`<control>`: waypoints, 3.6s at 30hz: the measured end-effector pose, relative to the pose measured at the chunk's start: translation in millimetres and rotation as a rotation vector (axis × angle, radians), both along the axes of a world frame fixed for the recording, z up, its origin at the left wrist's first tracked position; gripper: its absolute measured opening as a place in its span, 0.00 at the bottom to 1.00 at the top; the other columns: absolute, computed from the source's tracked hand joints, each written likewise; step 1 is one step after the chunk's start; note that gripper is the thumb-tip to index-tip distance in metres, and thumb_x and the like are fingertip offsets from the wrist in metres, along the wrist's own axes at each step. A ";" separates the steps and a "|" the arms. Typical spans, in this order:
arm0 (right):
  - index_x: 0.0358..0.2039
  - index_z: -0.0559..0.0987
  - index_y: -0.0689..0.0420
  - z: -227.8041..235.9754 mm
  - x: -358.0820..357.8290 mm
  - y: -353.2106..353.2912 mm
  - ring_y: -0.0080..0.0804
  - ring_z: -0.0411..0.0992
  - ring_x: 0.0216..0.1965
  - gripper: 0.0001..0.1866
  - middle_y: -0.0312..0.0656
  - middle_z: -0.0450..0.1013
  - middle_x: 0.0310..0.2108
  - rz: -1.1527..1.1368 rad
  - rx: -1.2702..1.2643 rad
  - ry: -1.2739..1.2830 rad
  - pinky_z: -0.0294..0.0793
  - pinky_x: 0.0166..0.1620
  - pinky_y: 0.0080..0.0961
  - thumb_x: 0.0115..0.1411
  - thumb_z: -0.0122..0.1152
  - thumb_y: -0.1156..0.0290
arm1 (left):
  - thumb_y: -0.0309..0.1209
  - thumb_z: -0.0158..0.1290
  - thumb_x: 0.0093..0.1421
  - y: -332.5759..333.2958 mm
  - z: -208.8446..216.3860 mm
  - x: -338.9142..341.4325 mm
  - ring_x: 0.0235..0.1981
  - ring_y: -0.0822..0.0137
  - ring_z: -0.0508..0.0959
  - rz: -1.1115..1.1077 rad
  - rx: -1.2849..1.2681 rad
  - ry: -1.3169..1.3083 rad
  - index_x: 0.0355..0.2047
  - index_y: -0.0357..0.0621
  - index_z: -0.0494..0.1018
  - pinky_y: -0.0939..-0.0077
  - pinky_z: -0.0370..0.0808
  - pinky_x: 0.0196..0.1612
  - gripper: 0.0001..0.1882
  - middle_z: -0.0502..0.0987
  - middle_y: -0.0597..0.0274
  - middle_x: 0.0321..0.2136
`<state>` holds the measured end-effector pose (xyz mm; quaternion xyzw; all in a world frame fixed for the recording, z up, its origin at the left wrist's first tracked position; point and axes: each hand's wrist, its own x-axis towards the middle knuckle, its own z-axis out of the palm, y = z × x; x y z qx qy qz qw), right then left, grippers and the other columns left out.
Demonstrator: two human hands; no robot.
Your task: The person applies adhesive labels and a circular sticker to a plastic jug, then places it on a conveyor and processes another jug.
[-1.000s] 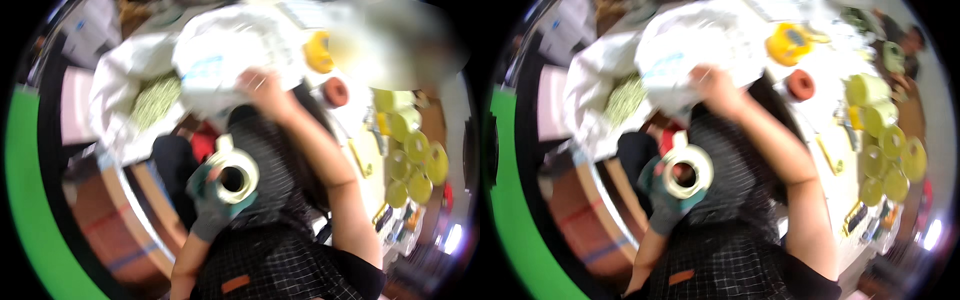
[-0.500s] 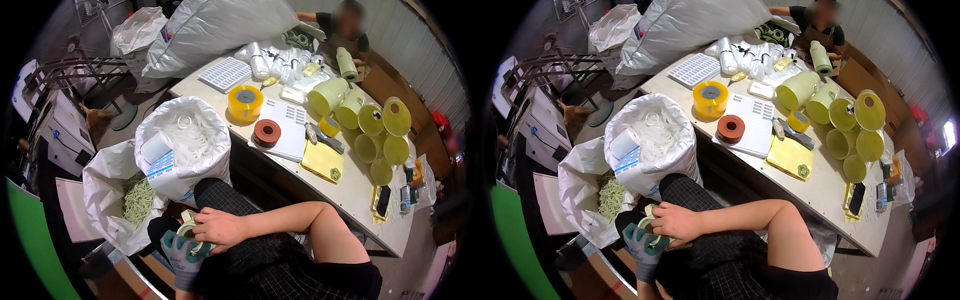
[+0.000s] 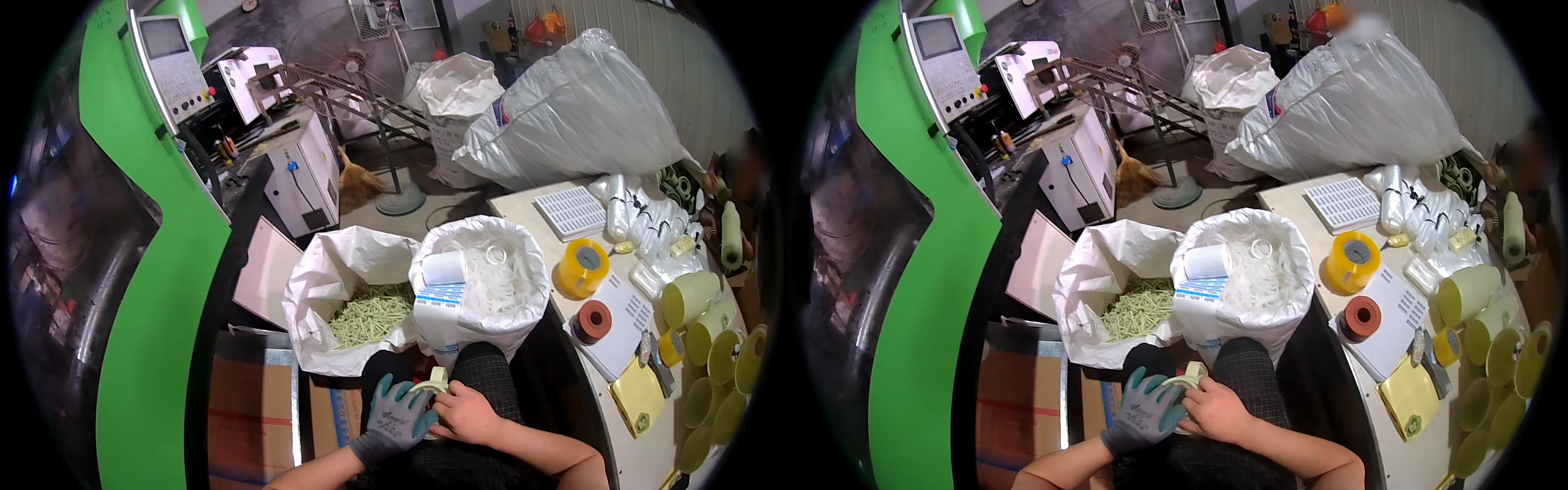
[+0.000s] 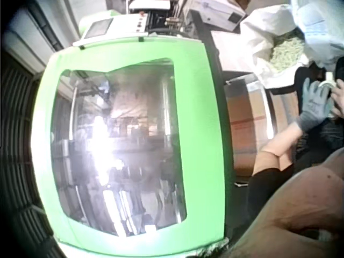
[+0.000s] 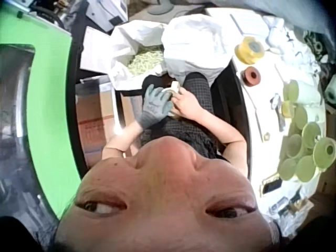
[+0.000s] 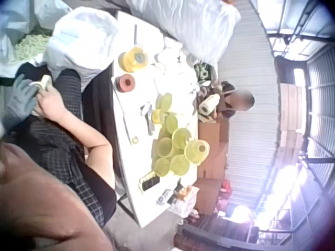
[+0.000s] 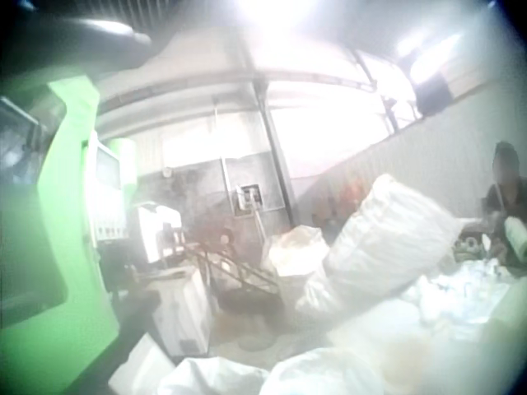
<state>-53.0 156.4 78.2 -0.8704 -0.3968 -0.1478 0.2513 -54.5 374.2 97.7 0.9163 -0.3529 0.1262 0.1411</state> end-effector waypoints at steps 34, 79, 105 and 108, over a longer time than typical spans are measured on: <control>0.43 0.77 0.59 -35.5 -25.4 -33.1 0.23 0.72 0.36 0.11 0.37 0.73 0.36 -0.637 1.055 0.524 0.73 0.42 0.22 0.60 0.66 0.81 | 0.35 0.63 0.65 29.1 -76.8 201.0 0.42 0.72 0.80 0.019 -0.652 1.315 0.55 0.31 0.78 0.72 0.77 0.48 0.23 0.84 0.64 0.44; 0.78 0.46 0.60 -33.7 -125.1 -14.8 0.48 0.62 0.68 0.67 0.55 0.58 0.68 -0.450 0.697 0.995 0.63 0.70 0.44 0.47 0.83 0.61 | 0.24 0.59 0.67 46.9 -9.7 -8.5 0.29 0.69 0.81 0.534 -1.337 0.858 0.38 0.36 0.79 0.76 0.79 0.37 0.04 0.83 0.56 0.34; 0.77 0.57 0.56 -18.7 -107.4 -38.2 0.49 0.67 0.66 0.62 0.53 0.66 0.64 -0.421 0.400 0.790 0.68 0.68 0.43 0.42 0.81 0.71 | 0.27 0.68 0.61 74.2 -49.0 -18.6 0.47 0.70 0.80 0.547 -0.919 0.524 0.57 0.39 0.73 0.75 0.78 0.49 0.25 0.78 0.57 0.50; 0.77 0.56 0.62 15.7 -95.6 -65.6 0.43 0.60 0.74 0.55 0.55 0.63 0.72 -0.303 0.725 1.044 0.57 0.74 0.41 0.51 0.75 0.66 | 0.24 0.53 0.71 36.8 -54.2 -40.5 0.59 0.61 0.75 0.426 -0.951 0.408 0.67 0.34 0.64 0.65 0.72 0.64 0.26 0.71 0.47 0.62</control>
